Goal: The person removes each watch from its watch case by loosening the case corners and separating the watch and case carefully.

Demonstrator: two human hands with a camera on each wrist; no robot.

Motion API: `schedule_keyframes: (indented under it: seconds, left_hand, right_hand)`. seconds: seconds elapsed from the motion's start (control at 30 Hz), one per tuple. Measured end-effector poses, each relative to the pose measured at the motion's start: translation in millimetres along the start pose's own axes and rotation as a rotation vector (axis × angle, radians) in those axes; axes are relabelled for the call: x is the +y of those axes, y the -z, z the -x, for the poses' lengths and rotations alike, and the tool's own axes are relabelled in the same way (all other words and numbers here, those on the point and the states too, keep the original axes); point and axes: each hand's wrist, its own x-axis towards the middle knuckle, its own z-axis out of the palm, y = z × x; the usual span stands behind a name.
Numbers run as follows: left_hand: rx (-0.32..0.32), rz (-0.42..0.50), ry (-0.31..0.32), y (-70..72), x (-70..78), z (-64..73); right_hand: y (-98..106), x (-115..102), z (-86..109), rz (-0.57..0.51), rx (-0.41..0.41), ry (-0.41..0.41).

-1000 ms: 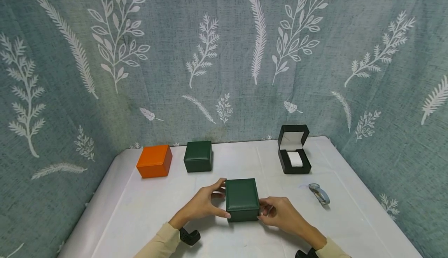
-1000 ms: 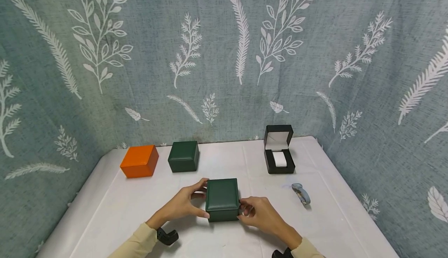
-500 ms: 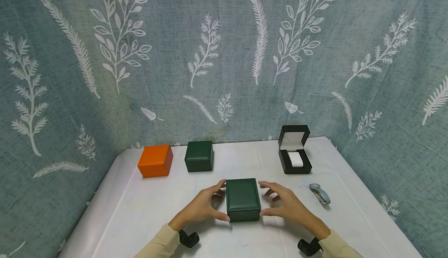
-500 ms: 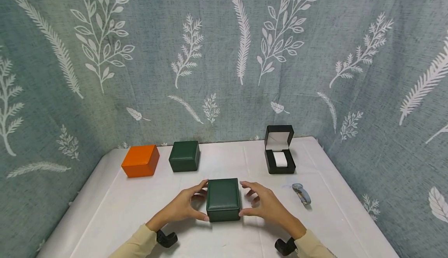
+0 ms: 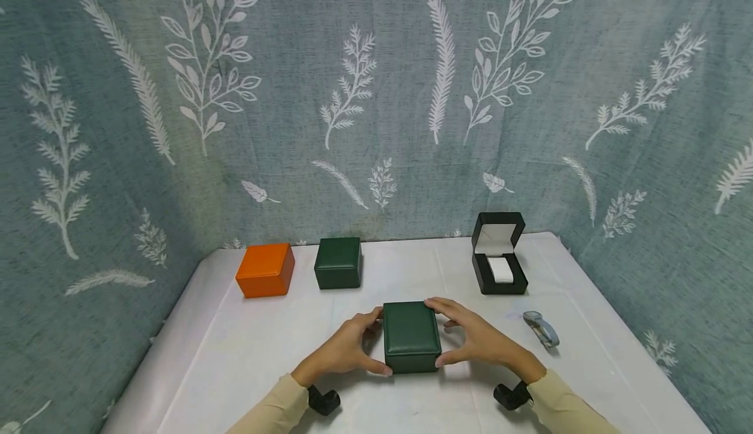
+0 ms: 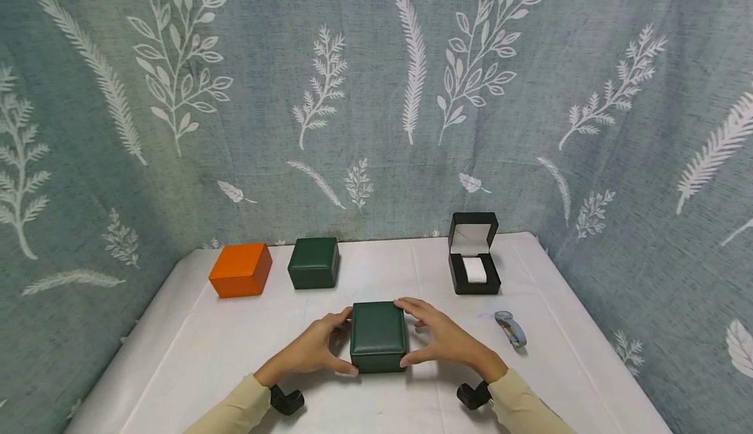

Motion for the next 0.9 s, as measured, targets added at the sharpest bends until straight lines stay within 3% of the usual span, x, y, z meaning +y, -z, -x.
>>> schedule_keyframes:
  seconds: [0.47,0.9]
  left_hand:
    - [0.008,0.01,-0.005,-2.6,4.0,2.4]
    - [0.032,-0.018,0.008,-4.3,5.3,1.1]
  right_hand:
    - [-4.0,3.9,-1.2,-0.009,0.01,0.035]
    - [-4.8,5.6,-3.5,0.028,0.075,0.082]
